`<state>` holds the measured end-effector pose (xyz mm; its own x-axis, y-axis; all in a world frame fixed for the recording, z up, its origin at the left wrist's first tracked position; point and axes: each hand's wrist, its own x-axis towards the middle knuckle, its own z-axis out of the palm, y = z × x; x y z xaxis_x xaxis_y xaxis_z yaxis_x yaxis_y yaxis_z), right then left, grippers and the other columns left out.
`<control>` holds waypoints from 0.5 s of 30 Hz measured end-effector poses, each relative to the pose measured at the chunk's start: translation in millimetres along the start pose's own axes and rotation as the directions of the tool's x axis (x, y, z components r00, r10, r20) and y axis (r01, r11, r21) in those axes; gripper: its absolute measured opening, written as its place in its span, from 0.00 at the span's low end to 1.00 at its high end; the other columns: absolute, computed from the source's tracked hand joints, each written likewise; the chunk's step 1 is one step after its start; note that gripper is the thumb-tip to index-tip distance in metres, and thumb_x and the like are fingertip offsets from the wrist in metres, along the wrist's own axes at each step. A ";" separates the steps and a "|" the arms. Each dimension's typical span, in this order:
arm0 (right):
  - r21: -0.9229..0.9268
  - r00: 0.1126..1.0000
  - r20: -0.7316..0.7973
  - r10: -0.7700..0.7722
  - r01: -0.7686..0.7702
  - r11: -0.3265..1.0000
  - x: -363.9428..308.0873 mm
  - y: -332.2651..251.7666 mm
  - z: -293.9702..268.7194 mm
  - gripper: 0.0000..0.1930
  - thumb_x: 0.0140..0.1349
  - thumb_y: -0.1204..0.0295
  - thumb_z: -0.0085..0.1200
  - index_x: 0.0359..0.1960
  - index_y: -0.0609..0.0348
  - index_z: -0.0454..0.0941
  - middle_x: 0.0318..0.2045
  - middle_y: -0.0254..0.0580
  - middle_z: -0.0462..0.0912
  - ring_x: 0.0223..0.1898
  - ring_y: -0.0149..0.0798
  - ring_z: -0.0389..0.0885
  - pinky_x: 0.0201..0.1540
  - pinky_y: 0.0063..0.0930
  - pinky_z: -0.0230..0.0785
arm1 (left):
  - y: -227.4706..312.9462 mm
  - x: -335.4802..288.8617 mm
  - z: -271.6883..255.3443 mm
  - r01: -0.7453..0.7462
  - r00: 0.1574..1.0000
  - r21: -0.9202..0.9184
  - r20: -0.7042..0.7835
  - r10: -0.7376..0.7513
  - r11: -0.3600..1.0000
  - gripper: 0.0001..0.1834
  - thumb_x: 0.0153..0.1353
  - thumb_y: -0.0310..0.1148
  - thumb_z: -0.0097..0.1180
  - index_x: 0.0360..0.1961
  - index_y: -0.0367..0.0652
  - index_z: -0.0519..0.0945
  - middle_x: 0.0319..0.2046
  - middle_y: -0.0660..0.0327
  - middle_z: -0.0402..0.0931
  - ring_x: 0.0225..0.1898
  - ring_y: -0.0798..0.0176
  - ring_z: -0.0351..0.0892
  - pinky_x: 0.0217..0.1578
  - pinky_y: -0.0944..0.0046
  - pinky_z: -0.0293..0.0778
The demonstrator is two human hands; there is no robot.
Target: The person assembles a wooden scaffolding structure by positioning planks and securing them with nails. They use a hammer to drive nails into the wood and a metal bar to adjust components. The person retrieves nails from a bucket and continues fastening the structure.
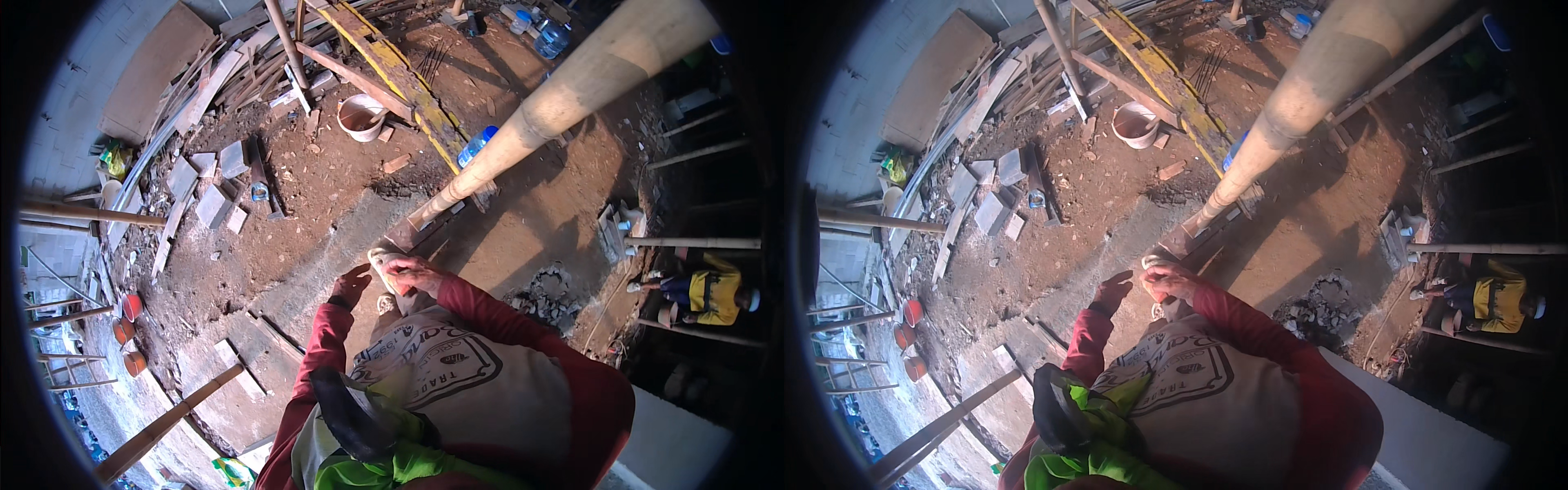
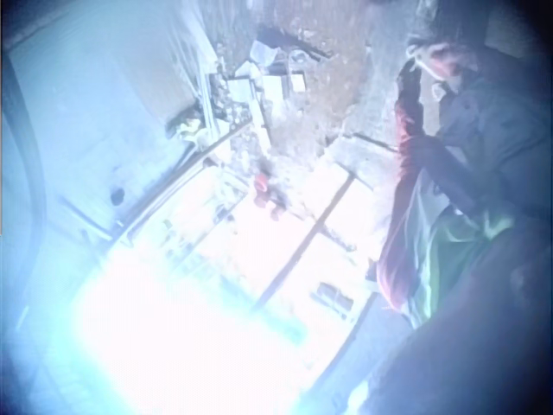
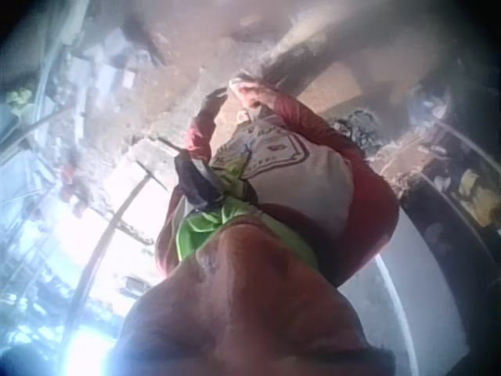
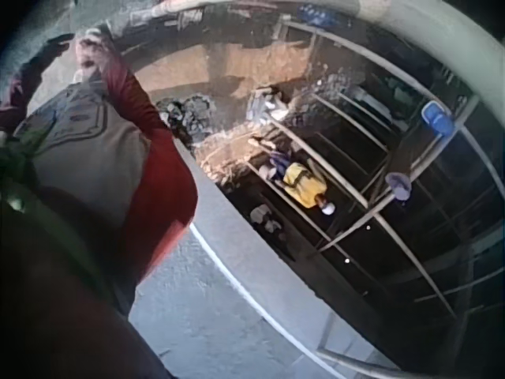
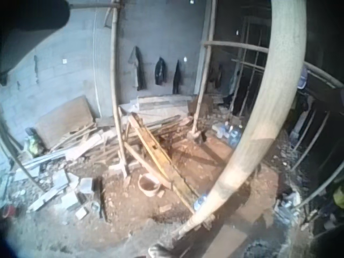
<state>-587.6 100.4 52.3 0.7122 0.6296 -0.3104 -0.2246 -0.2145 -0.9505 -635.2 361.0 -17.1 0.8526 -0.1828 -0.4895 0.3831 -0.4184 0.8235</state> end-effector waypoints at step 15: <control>0.604 0.781 -0.456 0.427 -0.081 0.793 -276.1 51.1 -318.4 0.14 0.73 0.58 0.52 0.51 0.52 0.72 0.33 0.32 0.78 0.32 0.29 0.79 0.36 0.25 0.74 | 302.9 126.1 390.0 -0.373 0.888 -0.109 0.248 0.389 0.921 0.31 0.65 0.38 0.64 0.67 0.43 0.72 0.54 0.53 0.81 0.46 0.56 0.87 0.48 0.57 0.82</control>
<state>-583.9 -322.1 93.0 0.7637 0.0600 -0.6428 -0.6373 0.2295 -0.7357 -550.3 -135.7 58.8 0.8176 -0.5451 -0.1854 0.0736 -0.2205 0.9726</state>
